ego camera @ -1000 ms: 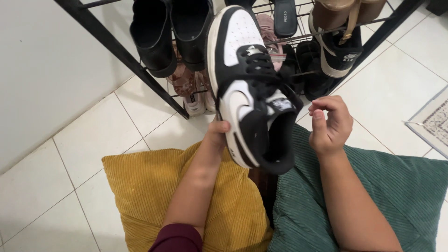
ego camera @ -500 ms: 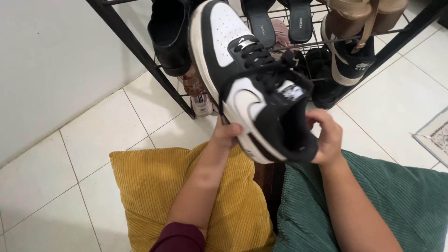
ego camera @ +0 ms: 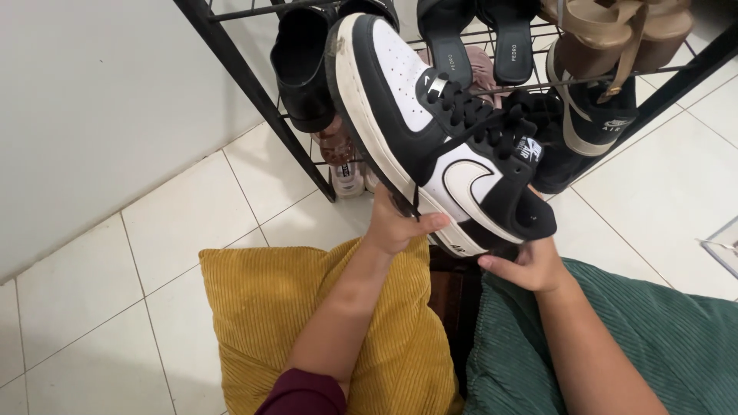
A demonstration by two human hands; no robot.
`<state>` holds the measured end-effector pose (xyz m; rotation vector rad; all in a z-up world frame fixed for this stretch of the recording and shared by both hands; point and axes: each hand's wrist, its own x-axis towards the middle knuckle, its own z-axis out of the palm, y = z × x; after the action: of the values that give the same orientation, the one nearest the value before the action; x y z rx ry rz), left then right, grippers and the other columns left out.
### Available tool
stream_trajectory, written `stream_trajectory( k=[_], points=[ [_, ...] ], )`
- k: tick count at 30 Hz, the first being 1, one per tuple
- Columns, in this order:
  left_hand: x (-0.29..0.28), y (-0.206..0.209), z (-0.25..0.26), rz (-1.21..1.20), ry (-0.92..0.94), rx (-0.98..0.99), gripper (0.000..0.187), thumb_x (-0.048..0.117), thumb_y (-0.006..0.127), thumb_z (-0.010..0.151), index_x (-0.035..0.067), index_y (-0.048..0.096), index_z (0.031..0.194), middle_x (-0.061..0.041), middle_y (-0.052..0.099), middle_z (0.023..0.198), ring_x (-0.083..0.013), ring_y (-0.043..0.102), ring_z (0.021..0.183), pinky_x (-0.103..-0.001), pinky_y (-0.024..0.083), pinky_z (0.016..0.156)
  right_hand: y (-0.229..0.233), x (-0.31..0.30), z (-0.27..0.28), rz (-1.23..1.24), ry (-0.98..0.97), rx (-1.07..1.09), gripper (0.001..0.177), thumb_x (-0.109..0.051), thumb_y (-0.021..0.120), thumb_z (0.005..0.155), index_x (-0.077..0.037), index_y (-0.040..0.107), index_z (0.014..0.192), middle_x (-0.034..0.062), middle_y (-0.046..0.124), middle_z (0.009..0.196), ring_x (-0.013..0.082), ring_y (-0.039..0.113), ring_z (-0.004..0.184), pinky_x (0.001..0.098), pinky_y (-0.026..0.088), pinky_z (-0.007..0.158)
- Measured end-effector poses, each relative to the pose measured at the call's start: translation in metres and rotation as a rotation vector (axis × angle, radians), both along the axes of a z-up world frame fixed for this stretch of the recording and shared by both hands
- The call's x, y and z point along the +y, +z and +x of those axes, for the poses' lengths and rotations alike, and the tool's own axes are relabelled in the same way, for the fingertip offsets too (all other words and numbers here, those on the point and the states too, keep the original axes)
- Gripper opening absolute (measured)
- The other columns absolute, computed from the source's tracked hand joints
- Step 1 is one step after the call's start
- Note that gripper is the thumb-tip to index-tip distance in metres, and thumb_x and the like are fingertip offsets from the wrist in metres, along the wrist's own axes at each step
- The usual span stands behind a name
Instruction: Organizing and inspecting various shoes on a multi-tier shoe rack
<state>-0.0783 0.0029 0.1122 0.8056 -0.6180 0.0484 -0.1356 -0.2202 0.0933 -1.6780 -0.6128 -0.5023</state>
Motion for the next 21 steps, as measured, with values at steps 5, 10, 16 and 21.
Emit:
stream_trajectory(
  k=[5,10,16,21],
  points=[
    [-0.002,0.026,-0.008,0.132,0.088,-0.12,0.075,-0.002,0.095,0.059,-0.002,0.063,0.127,-0.011,0.071,0.122,-0.0173,0.059,0.119,-0.043,0.045,0.111,-0.083,-0.009,-0.004,0.266,0.062,0.251,0.1,-0.001,0.094,0.052,0.009,0.05,0.141,0.0221,0.06,0.141,0.0298,0.054,0.129,0.0507,0.045,0.109],
    [-0.004,0.026,-0.011,0.16,0.085,-0.157,0.07,0.0,0.095,0.06,0.0,0.065,0.123,-0.01,0.072,0.118,-0.0193,0.062,0.117,-0.045,0.044,0.112,-0.086,-0.014,-0.002,0.29,0.057,0.255,0.097,0.002,0.093,0.053,0.008,0.051,0.141,0.0234,0.059,0.142,0.03,0.053,0.13,0.0505,0.047,0.109],
    [-0.003,0.022,-0.012,0.198,0.088,-0.113,0.069,0.0,0.096,0.06,-0.001,0.065,0.122,-0.01,0.072,0.116,-0.0185,0.062,0.114,-0.044,0.047,0.108,-0.082,-0.011,-0.003,0.352,0.082,0.272,0.095,0.003,0.092,0.054,0.006,0.052,0.141,0.0214,0.061,0.142,0.0287,0.054,0.129,0.0492,0.05,0.106],
    [-0.003,0.014,-0.01,0.194,0.097,-0.087,0.072,0.001,0.096,0.059,-0.002,0.064,0.124,-0.012,0.072,0.117,-0.0192,0.062,0.114,-0.043,0.049,0.106,-0.085,-0.007,-0.001,0.359,0.074,0.246,0.094,0.001,0.092,0.054,0.007,0.053,0.14,0.0225,0.061,0.141,0.0304,0.056,0.128,0.0504,0.05,0.106]
  ],
)
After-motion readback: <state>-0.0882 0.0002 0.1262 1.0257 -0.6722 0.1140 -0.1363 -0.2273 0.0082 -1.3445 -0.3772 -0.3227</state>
